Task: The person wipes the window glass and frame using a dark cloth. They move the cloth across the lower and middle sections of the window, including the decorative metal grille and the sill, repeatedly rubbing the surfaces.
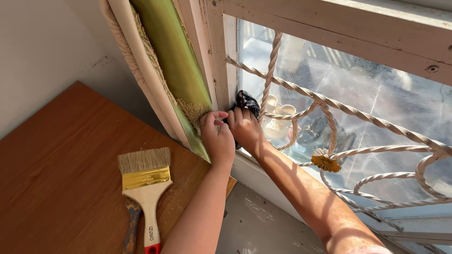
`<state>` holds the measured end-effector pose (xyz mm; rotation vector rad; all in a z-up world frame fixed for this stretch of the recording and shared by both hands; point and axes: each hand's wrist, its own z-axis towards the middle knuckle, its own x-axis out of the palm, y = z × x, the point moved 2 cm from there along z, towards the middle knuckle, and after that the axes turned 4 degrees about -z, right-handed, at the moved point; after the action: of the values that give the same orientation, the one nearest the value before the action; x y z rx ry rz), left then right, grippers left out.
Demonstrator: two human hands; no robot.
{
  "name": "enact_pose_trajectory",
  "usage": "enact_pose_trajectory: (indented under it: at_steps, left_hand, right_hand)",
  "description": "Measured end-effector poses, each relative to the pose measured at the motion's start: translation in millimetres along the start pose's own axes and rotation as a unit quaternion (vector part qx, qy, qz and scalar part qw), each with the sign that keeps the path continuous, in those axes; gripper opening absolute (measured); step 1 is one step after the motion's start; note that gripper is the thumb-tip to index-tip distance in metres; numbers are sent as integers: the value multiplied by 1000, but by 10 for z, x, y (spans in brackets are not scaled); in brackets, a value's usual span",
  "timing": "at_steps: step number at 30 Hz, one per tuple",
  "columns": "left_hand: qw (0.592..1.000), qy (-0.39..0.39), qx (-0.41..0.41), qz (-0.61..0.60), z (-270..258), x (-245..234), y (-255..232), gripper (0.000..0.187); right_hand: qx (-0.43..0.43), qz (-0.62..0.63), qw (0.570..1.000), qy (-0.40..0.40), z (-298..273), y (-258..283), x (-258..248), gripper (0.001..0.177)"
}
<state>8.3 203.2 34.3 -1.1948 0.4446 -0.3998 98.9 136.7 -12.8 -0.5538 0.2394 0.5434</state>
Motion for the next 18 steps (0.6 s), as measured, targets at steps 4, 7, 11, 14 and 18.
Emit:
enact_pose_trajectory:
  at_steps: [4, 7, 11, 14, 18]
  left_hand:
    - [1000, -1, 2, 8, -8, -11, -66, 29]
    - [1000, 14, -11, 1, -39, -3, -164, 29]
    - [980, 168, -55, 92, -83, 72, 4, 32]
    - [964, 224, -77, 124, -83, 105, 98, 33]
    - [961, 226, -82, 134, -69, 134, 170, 31]
  right_hand:
    - [5, 23, 999, 43, -641, 373, 215, 24]
    - [32, 55, 997, 49, -1087, 542, 413, 25]
    - [-45, 111, 991, 54, -1484, 699, 580, 16]
    - [-109, 142, 982, 60, -1709, 585, 630, 10]
    - [-238, 286, 926, 68, -1786, 233, 269, 11]
